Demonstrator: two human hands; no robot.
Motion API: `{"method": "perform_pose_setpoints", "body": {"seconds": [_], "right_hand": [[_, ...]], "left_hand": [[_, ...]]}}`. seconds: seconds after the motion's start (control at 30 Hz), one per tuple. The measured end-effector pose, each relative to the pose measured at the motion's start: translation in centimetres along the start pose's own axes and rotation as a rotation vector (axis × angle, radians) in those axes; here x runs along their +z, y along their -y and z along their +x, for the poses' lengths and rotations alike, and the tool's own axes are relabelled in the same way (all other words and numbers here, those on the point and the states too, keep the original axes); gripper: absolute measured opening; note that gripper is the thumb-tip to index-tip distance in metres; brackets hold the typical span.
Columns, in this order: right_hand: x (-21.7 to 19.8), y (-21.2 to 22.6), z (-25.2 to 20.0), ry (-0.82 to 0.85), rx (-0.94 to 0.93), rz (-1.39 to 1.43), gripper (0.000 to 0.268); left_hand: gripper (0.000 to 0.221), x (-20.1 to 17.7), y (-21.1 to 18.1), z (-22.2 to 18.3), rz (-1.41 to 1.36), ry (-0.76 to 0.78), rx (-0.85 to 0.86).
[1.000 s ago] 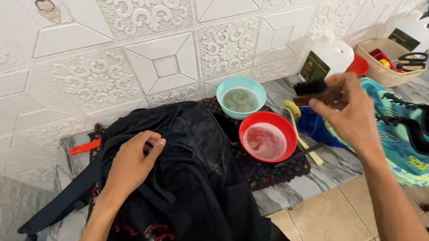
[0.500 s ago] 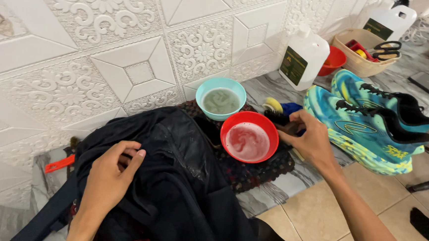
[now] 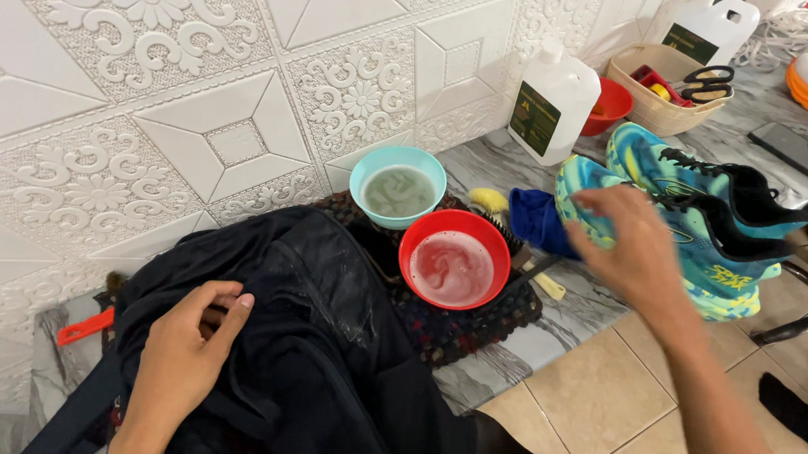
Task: The person applies soapy water from a bowl to a blue backpack using a brush, scrubs the front and back panels, and wipes the surfaces with a cloth.
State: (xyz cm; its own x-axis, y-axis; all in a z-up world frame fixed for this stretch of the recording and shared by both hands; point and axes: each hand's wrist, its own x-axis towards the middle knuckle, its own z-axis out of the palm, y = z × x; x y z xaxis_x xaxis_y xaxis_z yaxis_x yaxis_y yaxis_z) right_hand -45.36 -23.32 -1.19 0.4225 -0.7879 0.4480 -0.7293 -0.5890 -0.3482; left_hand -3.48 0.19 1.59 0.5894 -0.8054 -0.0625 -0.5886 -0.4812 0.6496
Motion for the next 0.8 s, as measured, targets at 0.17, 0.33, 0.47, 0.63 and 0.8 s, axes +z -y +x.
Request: {"method": "perform_pose_setpoints", "body": {"seconds": [0.17,0.33,0.47,0.63,0.8], "right_hand": [[-4.7,-8.4,-1.5,-0.183,0.002,-0.327,0.036],[-7.9,-14.2,0.7,0.297,0.452,-0.296,0.069],[-9.4,-15.3,1.8,0.306,0.579,-0.088,0.044],[-7.8,-17.9,2.6,0.401,0.378,-0.242,0.039],[-8.0,-20.6,1.7,0.242,0.330,-0.287,0.040]], "left_hand": [[0.030,-0.2,-0.2,0.0,0.017,0.023,-0.046],[0.029,0.0,-0.3,0.4,-0.001,0.024,-0.054],[0.031,-0.2,-0.9,0.2,-0.009,0.031,-0.092],[0.029,0.2,-0.6,0.5,-0.045,0.030,-0.105],[0.028,0.2,-0.4,0.7,-0.045,0.029,-0.099]]}}
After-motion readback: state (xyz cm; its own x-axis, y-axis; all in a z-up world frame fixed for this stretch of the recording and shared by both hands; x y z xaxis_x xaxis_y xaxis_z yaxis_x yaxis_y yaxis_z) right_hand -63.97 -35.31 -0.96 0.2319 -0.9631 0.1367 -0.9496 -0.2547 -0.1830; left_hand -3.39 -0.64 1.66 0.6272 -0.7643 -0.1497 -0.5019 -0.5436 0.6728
